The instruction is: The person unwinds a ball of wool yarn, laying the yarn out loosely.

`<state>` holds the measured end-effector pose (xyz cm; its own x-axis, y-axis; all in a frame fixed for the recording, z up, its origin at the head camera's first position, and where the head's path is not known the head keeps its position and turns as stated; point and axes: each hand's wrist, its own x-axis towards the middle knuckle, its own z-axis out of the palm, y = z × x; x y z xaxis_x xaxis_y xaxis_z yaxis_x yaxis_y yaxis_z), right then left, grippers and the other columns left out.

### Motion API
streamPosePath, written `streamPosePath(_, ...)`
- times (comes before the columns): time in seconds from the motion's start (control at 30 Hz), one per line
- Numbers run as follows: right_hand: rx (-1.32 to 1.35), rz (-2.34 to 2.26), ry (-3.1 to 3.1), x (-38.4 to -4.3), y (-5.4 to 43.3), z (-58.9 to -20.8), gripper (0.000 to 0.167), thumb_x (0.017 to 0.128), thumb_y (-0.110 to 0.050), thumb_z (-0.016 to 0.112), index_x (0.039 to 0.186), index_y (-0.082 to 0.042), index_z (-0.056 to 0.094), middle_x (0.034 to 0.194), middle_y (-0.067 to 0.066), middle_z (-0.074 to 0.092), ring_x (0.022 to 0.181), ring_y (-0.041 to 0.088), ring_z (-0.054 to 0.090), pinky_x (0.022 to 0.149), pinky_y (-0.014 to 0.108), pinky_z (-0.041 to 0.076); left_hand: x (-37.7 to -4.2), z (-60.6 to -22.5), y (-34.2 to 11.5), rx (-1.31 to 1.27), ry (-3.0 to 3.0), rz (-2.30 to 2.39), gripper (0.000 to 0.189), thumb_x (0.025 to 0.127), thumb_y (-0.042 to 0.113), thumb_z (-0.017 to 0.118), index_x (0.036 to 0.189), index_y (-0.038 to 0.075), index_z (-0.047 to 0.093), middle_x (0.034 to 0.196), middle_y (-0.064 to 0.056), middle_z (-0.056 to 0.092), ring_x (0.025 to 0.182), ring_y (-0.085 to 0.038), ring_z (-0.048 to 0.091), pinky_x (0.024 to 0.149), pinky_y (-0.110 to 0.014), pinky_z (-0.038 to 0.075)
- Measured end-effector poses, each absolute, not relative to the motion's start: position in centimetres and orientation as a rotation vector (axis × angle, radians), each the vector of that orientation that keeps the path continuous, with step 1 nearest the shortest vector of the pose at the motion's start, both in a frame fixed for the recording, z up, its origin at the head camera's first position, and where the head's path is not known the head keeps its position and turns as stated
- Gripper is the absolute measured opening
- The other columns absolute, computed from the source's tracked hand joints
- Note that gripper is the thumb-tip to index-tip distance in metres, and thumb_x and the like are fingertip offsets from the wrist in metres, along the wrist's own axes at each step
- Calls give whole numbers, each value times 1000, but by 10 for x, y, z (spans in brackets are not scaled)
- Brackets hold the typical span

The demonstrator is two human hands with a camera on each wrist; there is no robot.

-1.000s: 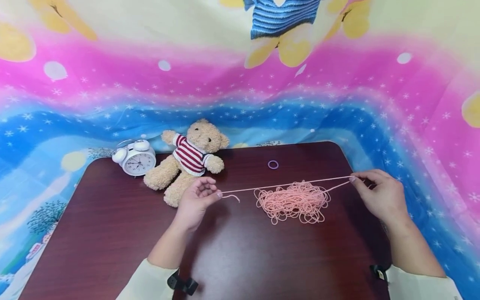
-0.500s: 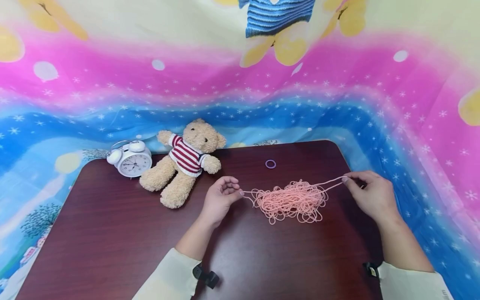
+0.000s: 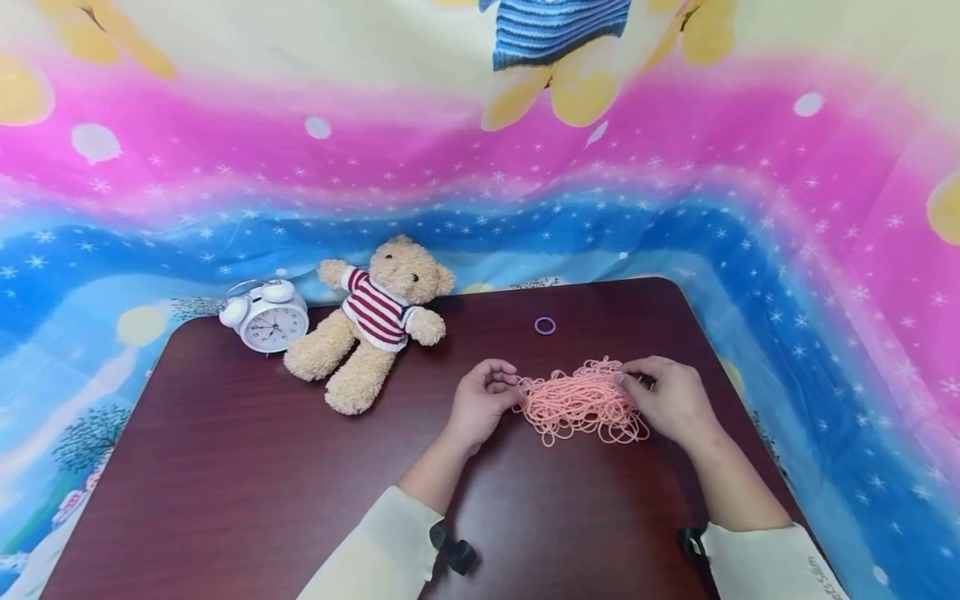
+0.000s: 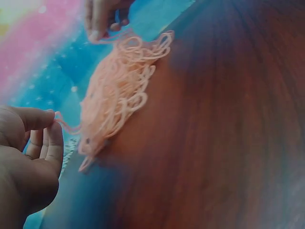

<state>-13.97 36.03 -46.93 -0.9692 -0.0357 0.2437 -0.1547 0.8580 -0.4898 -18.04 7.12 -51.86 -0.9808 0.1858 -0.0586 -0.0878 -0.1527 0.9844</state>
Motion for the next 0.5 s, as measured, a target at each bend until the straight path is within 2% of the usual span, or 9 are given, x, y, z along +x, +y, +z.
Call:
streamPosePath(0.07, 181, 749, -2816, -141, 354, -474, 14, 95, -23, 77, 104, -13, 81, 99, 4, 75, 73, 17, 62, 65, 36, 50, -178, -521, 78, 136, 1927, 2238, 34, 81, -17, 71, 113, -10, 63, 102, -27, 67, 83, -21, 67, 69, -22, 58)
streamPosePath(0.13, 218, 744, -2830, -143, 348, -477, 13, 95, -21, 77, 104, -13, 81, 99, 4, 75, 77, 18, 64, 68, 40, 52, -177, -524, 83, 159, 1958, 2216, 32, 80, -17, 71, 111, -10, 64, 101, -26, 68, 82, -21, 67, 70, -21, 58)
streamPosePath(0.3, 271, 750, -2871, -145, 338, -482, 13, 94, -19, 78, 106, -13, 81, 96, 1, 74, 75, 16, 62, 70, 40, 53, -175, -532, 88, 207, 2035, 2147, 30, 79, -18, 72, 107, -7, 67, 100, -23, 69, 85, -24, 68, 72, -17, 56)
streamPosePath(0.5, 343, 716, -2886, -142, 332, -471, 24, 93, -14, 77, 117, -8, 77, 101, 5, 74, 79, 16, 65, 70, 39, 54, -171, -536, 73, 240, 1978, 2187, 33, 80, -18, 74, 111, -8, 68, 107, -24, 72, 100, -35, 72, 82, -24, 60)
